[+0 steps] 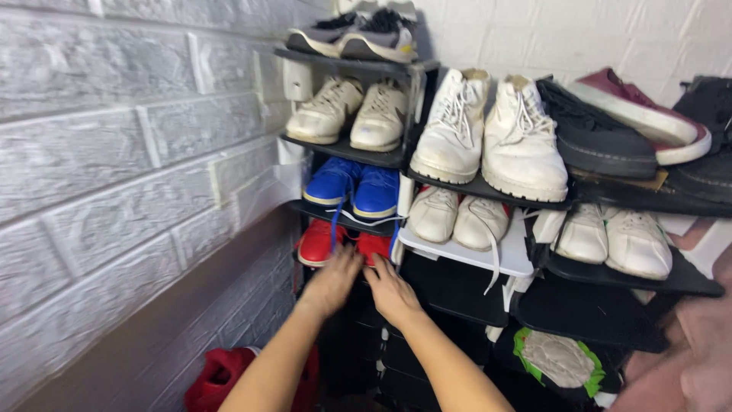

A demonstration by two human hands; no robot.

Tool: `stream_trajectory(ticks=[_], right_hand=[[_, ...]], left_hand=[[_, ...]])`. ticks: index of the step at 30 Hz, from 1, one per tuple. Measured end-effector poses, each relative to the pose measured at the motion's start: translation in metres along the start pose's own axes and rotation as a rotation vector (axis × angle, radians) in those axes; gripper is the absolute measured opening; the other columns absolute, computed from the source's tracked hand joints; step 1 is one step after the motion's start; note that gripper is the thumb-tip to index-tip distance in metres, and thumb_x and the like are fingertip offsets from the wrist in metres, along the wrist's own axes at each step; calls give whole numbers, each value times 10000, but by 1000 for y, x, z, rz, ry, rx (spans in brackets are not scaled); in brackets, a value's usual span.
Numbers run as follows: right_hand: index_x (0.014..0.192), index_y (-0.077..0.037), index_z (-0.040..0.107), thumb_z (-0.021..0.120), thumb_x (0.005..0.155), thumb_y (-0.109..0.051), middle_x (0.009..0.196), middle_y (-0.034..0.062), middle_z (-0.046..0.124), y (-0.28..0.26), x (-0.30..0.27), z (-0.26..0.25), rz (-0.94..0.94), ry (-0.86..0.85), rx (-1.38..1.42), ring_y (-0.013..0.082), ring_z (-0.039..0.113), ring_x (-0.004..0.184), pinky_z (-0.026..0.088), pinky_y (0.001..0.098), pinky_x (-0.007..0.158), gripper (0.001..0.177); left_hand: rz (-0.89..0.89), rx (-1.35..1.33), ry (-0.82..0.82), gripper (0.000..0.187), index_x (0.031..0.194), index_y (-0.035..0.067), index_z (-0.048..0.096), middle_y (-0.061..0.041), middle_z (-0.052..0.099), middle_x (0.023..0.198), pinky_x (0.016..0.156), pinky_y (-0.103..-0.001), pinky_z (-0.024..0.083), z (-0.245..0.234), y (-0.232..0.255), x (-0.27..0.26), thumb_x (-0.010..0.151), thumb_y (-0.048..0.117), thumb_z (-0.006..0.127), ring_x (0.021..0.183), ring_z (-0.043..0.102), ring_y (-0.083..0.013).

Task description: The person removes multiple pairs of shoes from a multi-tiered shoe rack and places them on the floor. They then rearrange the shoes on the floor and place some back onto the rack in a different order.

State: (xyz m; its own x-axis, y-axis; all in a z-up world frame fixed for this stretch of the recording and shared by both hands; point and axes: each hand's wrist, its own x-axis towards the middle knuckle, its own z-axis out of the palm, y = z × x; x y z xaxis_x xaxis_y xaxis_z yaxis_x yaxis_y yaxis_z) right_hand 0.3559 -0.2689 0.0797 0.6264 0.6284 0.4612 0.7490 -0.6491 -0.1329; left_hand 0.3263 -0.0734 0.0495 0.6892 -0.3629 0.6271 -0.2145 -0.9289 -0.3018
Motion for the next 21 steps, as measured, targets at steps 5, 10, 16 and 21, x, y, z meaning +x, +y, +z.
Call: stream_trajectory(ticks=[5, 10, 16, 21], right_hand=[[1425, -151, 516, 532, 860, 17, 1621, 196, 266, 8, 32, 11, -181, -20, -129, 440, 306, 1500, 500, 481, 1030, 590], [1493, -356, 446, 563, 920, -90, 1632, 198, 178, 0, 62, 21, -174, 2, -240, 535, 270, 1457, 467, 569, 1040, 643], [1521, -352, 405, 516, 955, -155, 1602, 337, 171, 9, 76, 46, -132, -151, -448, 687, 362, 1316, 546, 567, 917, 610], [1521, -220, 464, 479, 986, -231, 1414, 445, 431, 9, 56, 57, -291, -5, -720, 652, 580, 1123, 623, 540, 736, 535]], left_hand=[[-466, 114, -493, 683, 1584, 358, 206, -251, 153, 1613, 1035, -623, 430, -5, -43, 23, 982, 179, 474, 1426, 268, -527], [-465, 130, -546, 771, 1562, 513, 211, -256, 183, 1640, 907, -489, 584, -7, -51, 18, 964, 136, 518, 1309, 487, -482], [-343, 244, -481, 621, 1508, 466, 382, -257, 387, 1568, 923, -476, 580, 17, -49, 11, 985, 167, 532, 1047, 714, -392], [-334, 276, -607, 665, 1573, 369, 292, -286, 344, 1547, 868, -553, 581, -75, -3, 8, 981, 202, 544, 917, 747, -366]])
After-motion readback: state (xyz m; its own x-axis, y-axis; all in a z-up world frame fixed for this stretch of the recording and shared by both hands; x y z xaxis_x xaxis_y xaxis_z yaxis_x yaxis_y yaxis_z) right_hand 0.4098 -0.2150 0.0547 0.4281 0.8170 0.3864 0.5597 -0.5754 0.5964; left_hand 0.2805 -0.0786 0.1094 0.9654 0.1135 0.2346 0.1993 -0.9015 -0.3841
